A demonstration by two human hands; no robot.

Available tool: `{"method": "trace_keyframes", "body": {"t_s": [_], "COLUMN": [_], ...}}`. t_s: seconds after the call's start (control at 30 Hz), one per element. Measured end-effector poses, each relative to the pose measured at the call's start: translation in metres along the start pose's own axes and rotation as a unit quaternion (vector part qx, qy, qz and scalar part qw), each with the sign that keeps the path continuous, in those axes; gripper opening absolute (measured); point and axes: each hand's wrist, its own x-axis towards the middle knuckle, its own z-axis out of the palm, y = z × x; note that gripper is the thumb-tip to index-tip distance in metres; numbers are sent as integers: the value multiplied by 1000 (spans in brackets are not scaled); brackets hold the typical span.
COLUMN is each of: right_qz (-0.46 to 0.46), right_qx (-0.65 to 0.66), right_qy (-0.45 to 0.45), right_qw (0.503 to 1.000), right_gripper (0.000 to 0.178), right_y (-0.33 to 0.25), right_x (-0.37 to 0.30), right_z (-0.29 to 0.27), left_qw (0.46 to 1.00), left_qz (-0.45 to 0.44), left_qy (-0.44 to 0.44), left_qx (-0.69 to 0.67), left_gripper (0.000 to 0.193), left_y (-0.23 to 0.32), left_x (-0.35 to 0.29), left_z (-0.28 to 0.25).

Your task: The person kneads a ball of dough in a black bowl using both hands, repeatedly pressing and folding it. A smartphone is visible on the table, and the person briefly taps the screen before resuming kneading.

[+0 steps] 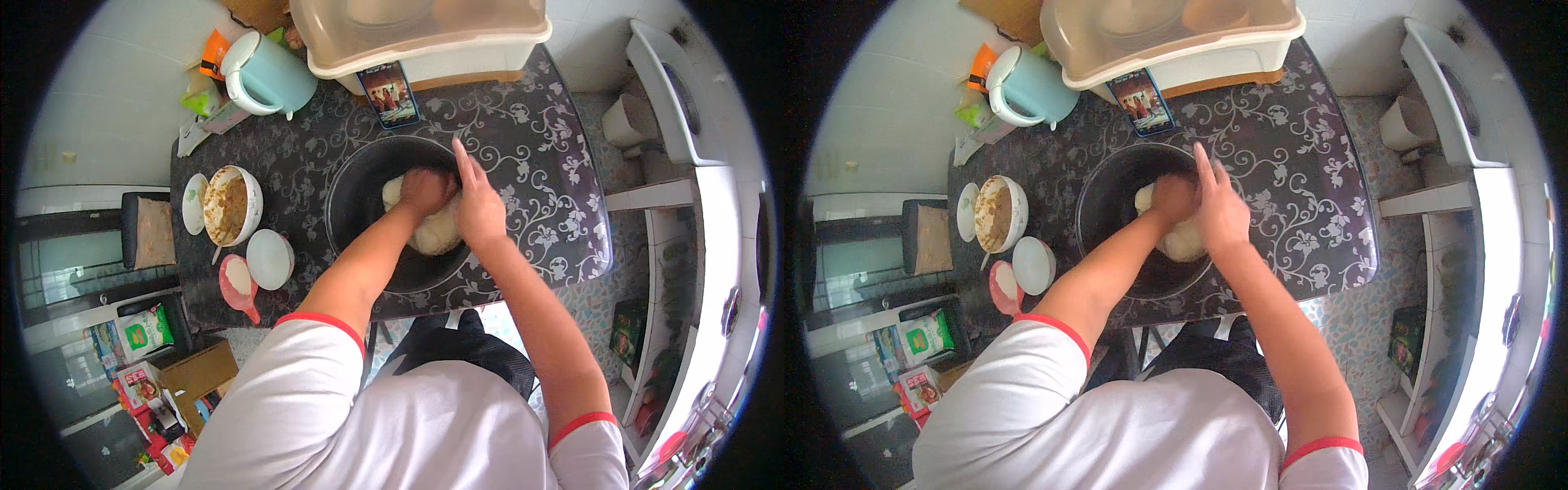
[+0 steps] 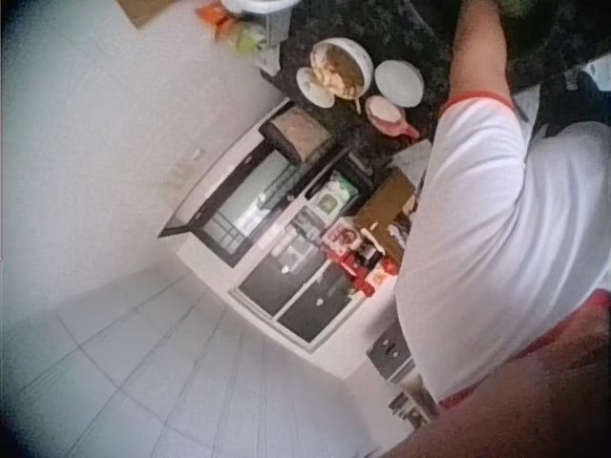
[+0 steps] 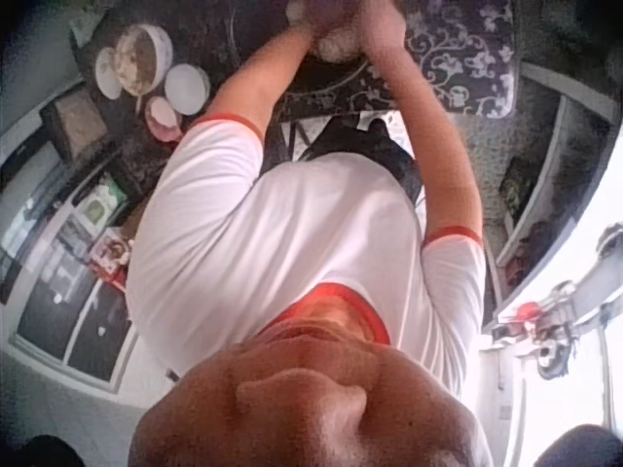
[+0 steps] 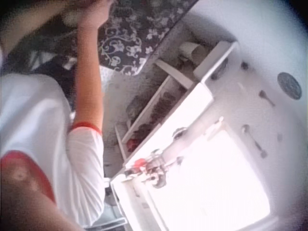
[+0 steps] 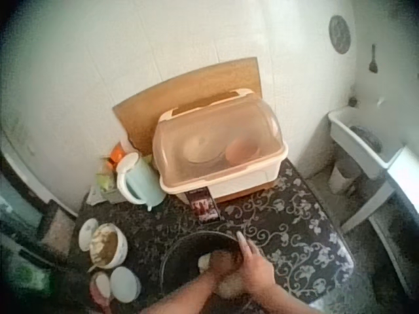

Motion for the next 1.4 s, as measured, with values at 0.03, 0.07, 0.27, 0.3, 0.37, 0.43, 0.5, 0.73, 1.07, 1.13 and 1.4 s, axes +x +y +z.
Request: {"method": "trace_keyframes", "body": {"t_s": [0.03,0.07,0.27,0.3,0.37,0.43,0.5,0.73,1.07,1.13,1.4], "right_qz": [1,-3,-108,-136,-165,-183,-195,-187,-170,-90,-67], "right_qx": [32,20,-29,-5,-15,-35,-26,-6,-43,-26,17], "right_qy": [1,-14,-95,-95,-110,-129,-120,-141,-4,5,-20], "right_qw": [999,1000,989,986,980,974,973,972,984,996,997], "right_gripper": [85,84,75,74,74,74,74,77,70,66,64], "right_y": [1,1,16,18,18,16,18,21,23,23,33], "right_x": [-7,-7,25,27,35,42,44,44,27,10,-1], "right_z": [-1,-3,-20,-23,-24,-22,-19,-15,-16,-15,-20], "left_qw": [999,998,977,982,993,995,977,994,994,991,951], "left_qz": [8,16,-27,-40,8,86,197,86,4,28,-30], "left_qy": [8,11,-67,-102,-49,10,77,42,81,104,-22], "left_qx": [-33,-64,-201,-153,-108,-51,14,-55,-77,-78,-307], "left_gripper": [27,27,31,31,37,41,41,37,30,29,33], "left_y": [0,-2,13,31,48,55,53,33,14,2,19], "left_x": [0,-2,-42,-58,-91,-111,-116,-63,-15,-7,-45], "left_z": [-2,-4,-49,-67,-72,-67,-50,-11,2,14,-22]}}
